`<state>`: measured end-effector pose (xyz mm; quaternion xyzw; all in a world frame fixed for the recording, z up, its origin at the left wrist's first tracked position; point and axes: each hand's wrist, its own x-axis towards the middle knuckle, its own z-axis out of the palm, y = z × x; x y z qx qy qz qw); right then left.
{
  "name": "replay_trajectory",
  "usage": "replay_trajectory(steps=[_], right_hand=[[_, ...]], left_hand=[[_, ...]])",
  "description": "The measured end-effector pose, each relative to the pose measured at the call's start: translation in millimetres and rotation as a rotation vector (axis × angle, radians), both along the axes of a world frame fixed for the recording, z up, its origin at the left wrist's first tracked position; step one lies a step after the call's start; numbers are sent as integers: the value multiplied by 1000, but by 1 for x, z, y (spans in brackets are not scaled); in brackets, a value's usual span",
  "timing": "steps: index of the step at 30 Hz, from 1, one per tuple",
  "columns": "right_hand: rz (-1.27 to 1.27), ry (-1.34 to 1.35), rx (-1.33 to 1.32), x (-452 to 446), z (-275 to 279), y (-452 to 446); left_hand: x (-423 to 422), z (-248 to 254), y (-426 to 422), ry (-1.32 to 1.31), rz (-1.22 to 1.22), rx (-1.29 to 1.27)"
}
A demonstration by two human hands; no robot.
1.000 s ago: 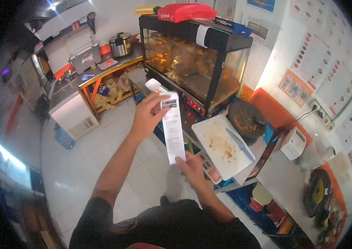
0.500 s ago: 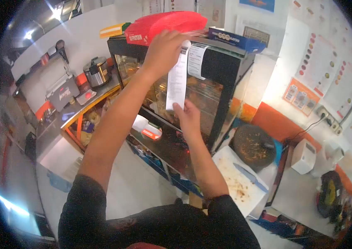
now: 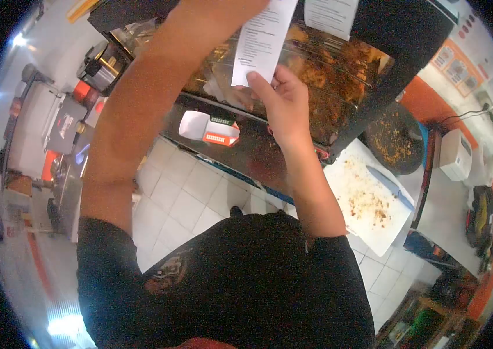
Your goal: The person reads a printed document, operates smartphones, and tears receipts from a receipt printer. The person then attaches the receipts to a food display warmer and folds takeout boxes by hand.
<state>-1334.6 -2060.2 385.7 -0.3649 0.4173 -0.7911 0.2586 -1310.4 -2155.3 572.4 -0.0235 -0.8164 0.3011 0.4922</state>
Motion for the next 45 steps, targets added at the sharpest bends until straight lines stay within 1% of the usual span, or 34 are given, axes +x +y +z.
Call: replay_trajectory(steps=[1,4,7,8,10,11,12,15,18,21,24,27,30,33,35,37,39,41,42,43,45], right_hand=[[-6,-16,3,6,4,-2],[-46,-33,21,21,5,-8],[-103,-26,15,26,7,-11],[-108,-12,2,24,5,-11],[-133,-18,10,26,8,-10],[-147,-10,34,27,12,-8],[-148,-18,3,24,10,-10],[-198,1,1,19,13,-9],[-231,-28,-4,14,11,-11],[-259,-53,-16,11,9,-11],[-271,-64,-31,10,7,-9],[-245,-97,-51,7,4,-8],[-218,-124,-81,6,-2,-7],[-188,-163,-61,10,-9,6],[-188,-134,-24,10,-25,13],[-163,-121,22,9,-41,23],[-103,-135,83,10,-56,36],[-60,-144,104,13,-61,48],[-35,-149,117,14,-65,55],[-5,-125,104,12,-72,61],[23,-64,121,12,-78,79]], left_hand=[[-1,-2,-1,-36,34,13],[0,-4,-6,9,-122,40],[8,-3,-8,58,-142,-49],[-19,-4,-22,338,-282,-175],[-44,-2,-29,431,-421,-131],[-21,-6,-28,225,-404,23],[-6,-8,-25,8,-372,173],[0,-4,-12,-27,-301,292],[-6,-1,-15,5,-332,244],[3,2,-6,-58,-421,426],[4,-4,-2,-71,-389,400],[8,-1,7,-82,-281,441],[6,-1,6,-40,-320,311],[18,5,21,-31,-315,296],[21,29,33,13,-318,264],[25,69,37,97,-324,202],[4,128,17,6,-164,268],[-41,188,-19,-262,48,290],[-77,212,-57,-412,80,283],[-109,220,-92,-563,114,278],[-131,220,-108,-775,274,462]])
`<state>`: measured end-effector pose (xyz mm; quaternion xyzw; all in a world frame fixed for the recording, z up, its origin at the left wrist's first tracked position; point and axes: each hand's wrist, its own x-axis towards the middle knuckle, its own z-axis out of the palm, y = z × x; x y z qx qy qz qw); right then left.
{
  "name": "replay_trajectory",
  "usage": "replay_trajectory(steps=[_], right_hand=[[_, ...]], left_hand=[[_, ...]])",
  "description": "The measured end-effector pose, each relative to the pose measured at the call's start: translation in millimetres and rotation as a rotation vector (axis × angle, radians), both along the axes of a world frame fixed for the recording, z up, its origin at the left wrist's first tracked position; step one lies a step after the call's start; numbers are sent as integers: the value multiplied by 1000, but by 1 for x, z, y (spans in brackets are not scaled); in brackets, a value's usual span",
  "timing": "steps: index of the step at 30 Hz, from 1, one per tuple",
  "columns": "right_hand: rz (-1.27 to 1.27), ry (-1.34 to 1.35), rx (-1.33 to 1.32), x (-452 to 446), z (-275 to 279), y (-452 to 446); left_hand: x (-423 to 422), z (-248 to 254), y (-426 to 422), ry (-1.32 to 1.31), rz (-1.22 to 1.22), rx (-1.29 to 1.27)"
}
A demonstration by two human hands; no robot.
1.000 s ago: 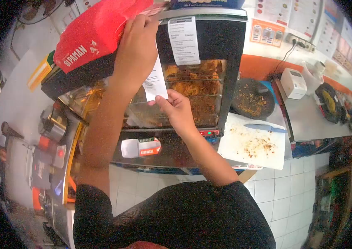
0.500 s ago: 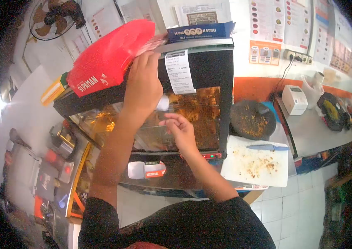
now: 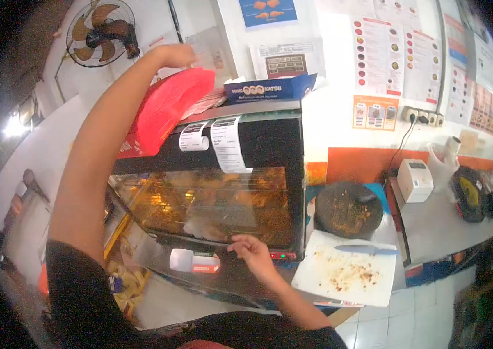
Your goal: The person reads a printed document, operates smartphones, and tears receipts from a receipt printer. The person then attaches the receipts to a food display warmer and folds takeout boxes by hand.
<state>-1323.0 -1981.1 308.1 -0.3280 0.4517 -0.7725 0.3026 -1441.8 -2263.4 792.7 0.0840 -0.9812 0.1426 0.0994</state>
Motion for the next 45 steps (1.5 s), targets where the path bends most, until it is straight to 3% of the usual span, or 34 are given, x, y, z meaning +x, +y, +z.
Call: replay_trajectory(steps=[4,8,20,23,26,29,32,38,41,42,45], right_hand=[[35,-53,21,-12,-21,30],[32,-138,84,-26,-33,56],[74,-307,165,-44,-46,99],[62,-268,184,-44,-59,104],[65,-211,211,-44,-67,111],[50,-205,212,-44,-65,117],[0,-193,180,-39,-72,118],[-17,-218,173,-35,-56,122],[-46,-202,179,-42,-65,119],[-62,-187,182,-45,-68,119],[-177,-165,112,-54,-54,120]], left_hand=[[-2,-5,4,-150,155,187],[6,-17,2,75,276,789],[13,-16,15,48,449,1148],[-1,-22,-17,0,422,851],[4,-22,-8,47,341,860],[-9,-15,-26,67,64,-64],[-13,-13,-26,350,29,-239],[4,17,-22,780,82,-152],[42,21,54,1020,21,372],[48,21,61,1157,-164,111],[82,-18,143,1105,-450,135]])
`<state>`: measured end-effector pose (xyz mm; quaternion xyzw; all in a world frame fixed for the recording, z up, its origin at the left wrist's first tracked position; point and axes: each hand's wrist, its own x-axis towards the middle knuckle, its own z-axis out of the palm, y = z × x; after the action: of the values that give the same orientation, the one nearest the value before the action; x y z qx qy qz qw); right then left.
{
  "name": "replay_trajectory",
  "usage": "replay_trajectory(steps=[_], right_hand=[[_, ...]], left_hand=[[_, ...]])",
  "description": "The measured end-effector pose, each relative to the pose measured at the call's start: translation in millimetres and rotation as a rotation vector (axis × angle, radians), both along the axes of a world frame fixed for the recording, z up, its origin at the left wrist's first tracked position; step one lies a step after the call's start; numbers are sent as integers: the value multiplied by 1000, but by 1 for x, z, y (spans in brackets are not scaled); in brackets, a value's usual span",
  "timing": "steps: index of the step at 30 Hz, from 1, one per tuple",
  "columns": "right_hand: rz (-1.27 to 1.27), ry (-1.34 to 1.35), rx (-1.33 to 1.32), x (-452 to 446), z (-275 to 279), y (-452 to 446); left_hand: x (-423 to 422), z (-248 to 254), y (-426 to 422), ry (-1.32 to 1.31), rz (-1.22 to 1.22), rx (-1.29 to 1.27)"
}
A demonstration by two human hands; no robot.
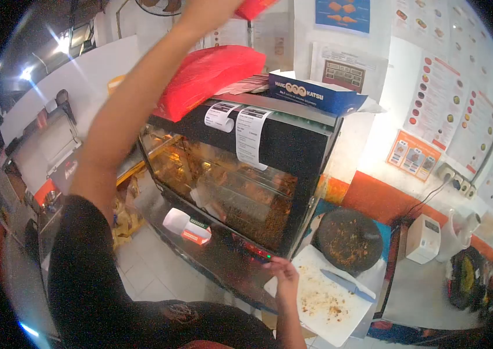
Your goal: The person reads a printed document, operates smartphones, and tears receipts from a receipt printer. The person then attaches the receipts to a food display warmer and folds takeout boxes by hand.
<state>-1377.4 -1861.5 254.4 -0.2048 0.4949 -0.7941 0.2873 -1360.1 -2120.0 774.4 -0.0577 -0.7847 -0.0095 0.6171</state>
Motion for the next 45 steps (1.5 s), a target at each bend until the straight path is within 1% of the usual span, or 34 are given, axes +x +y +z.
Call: replay_trajectory(steps=[1,2,3,4,5,6,7,8,9,12,13,15,16,18,19,20,21,22,23,24,25,26,27,29,30,32,34,35,36,38,39,41,43,45], right_hand=[[-28,-12,-85,-5,8,2],[-82,34,-157,-6,26,4],[-157,40,-290,-4,47,9],[-251,159,-435,-6,61,13],[-396,226,-575,-4,83,17],[-397,11,-739,15,99,29],[-393,50,-715,13,91,37],[-388,86,-691,5,77,50],[-385,122,-667,-7,57,66],[-382,224,-594,-37,3,123],[-384,257,-572,-37,-6,135],[-530,61,-433,-4,-9,134],[-597,-40,-361,11,-13,135],[-633,-140,-307,23,-46,143],[-653,-182,-283,29,-55,143],[-673,-224,-259,34,-64,145],[-618,-286,-275,31,-83,149],[-561,-344,-289,23,-114,157],[-504,-402,-299,19,-142,167],[-639,-414,153,25,-148,173],[-649,-505,395,23,-153,176],[-653,-593,638,24,-139,171],[-670,-531,681,16,-154,179],[-697,-410,765,-2,-192,196],[-843,-249,681,2,-181,189],[-1113,88,497,12,-99,145],[-730,316,255,22,-25,103],[-584,479,228,27,-7,86],[-431,636,199,31,6,71],[-253,658,219,30,25,40],[-209,622,190,29,34,24],[-139,520,142,34,52,0],[-124,647,173,30,62,-11],[-82,713,215,33,69,-14]], left_hand=[[9,-31,31,69,-91,-54],[30,-63,68,-145,-152,29],[43,-105,95,-114,44,-292],[52,-145,113,-249,-146,-384],[53,-195,139,-208,-305,-320],[54,-245,165,-166,-471,-264],[55,-296,191,-122,-634,-222],[53,-325,208,-204,-757,-93],[44,-347,218,-282,-861,97],[19,-398,234,-810,-789,508],[17,-407,232,-1004,-897,657],[15,-423,226,-1394,-1099,953],[17,-429,225,-1364,-1076,992],[24,-445,225,-1304,-1018,1068],[18,-468,228,-1208,-976,941],[19,-467,226,-1162,-953,931],[21,-461,223,-1114,-930,921],[22,-455,219,-1065,-908,910],[25,-447,211,-1092,-928,954],[29,-445,204,-1113,-936,968],[34,-445,195,-1136,-942,980],[40,-445,186,-1159,-947,991],[47,-442,173,-1279,-905,937],[61,-470,158,-1009,-965,1094],[72,-481,151,-873,-988,1171],[102,-474,122,-1094,-840,1251],[128,-476,115,-1105,-943,1493],[141,-477,115,-1106,-993,1621],[152,-478,114,-1161,-924,1557],[166,-472,107,-1263,-792,1416],[170,-458,109,-1253,-814,1638],[180,-467,105,-1255,-713,1620],[188,-466,103,-1223,-649,1650],[196,-455,102,-1206,-673,1730]])
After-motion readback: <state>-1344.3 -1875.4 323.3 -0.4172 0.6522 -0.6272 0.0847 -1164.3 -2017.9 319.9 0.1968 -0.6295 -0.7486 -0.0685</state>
